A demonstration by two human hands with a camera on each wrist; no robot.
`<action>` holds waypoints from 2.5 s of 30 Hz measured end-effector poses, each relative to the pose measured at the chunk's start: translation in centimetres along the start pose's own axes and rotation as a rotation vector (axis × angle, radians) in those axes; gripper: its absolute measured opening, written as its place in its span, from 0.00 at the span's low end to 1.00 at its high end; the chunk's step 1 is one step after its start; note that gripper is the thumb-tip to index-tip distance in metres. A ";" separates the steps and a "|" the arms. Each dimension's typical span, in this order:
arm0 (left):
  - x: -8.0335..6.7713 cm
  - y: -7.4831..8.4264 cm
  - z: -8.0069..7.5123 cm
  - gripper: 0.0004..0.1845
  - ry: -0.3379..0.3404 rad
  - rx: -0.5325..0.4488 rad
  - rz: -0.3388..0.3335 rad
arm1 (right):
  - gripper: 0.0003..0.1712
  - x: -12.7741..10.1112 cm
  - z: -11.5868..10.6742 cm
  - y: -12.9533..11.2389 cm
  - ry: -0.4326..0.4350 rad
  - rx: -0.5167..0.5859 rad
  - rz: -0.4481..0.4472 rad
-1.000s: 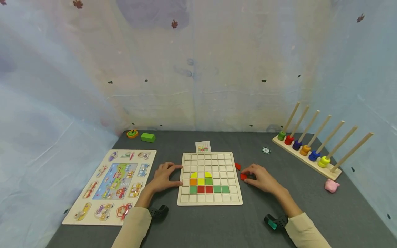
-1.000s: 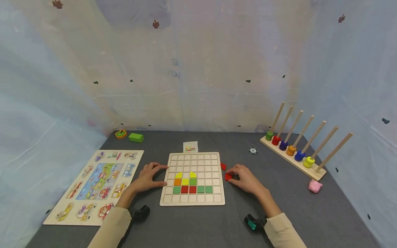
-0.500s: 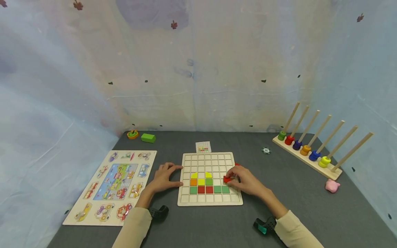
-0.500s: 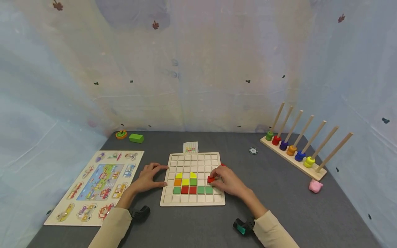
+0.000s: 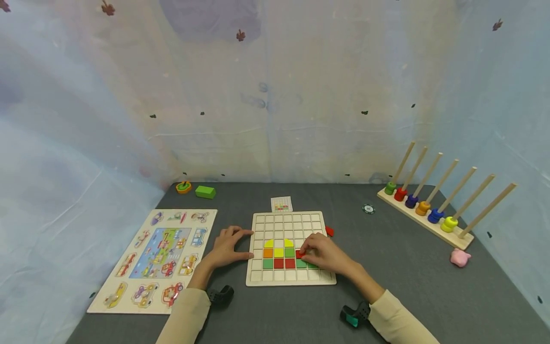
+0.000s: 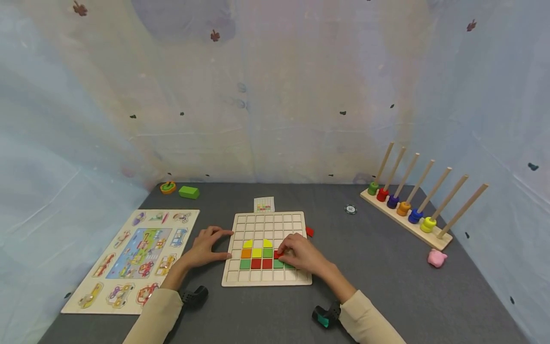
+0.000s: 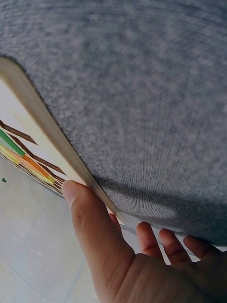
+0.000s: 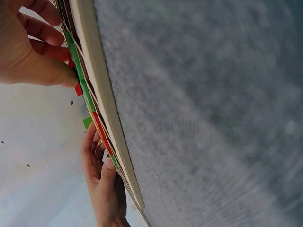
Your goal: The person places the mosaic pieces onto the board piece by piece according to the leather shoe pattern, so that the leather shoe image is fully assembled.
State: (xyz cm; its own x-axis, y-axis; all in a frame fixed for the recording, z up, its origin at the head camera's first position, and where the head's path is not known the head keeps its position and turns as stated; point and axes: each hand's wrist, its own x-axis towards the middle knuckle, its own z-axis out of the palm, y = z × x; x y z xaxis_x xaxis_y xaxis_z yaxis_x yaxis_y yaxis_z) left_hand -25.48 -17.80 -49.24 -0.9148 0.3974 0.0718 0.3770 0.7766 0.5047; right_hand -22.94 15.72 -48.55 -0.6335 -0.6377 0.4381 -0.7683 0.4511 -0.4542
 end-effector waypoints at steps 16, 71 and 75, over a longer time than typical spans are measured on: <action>0.0 0.1 -0.1 0.36 0.002 -0.001 -0.003 | 0.03 0.3 0.2 0.3 0.048 -0.045 0.048; -0.1 0.1 -0.1 0.36 -0.005 -0.029 0.004 | 0.07 -0.7 -2.0 1.5 0.210 0.139 0.408; -0.2 0.1 -0.1 0.36 -0.006 -0.031 0.007 | 0.05 -0.6 -1.7 0.8 0.086 0.211 0.386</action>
State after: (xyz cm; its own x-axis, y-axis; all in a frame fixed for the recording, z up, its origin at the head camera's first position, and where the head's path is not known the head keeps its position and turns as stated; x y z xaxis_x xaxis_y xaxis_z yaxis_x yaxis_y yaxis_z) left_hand -25.33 -17.85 -49.10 -0.9113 0.4057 0.0706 0.3788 0.7584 0.5305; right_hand -23.34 17.55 -47.83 -0.8821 -0.3899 0.2644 -0.4444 0.5025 -0.7417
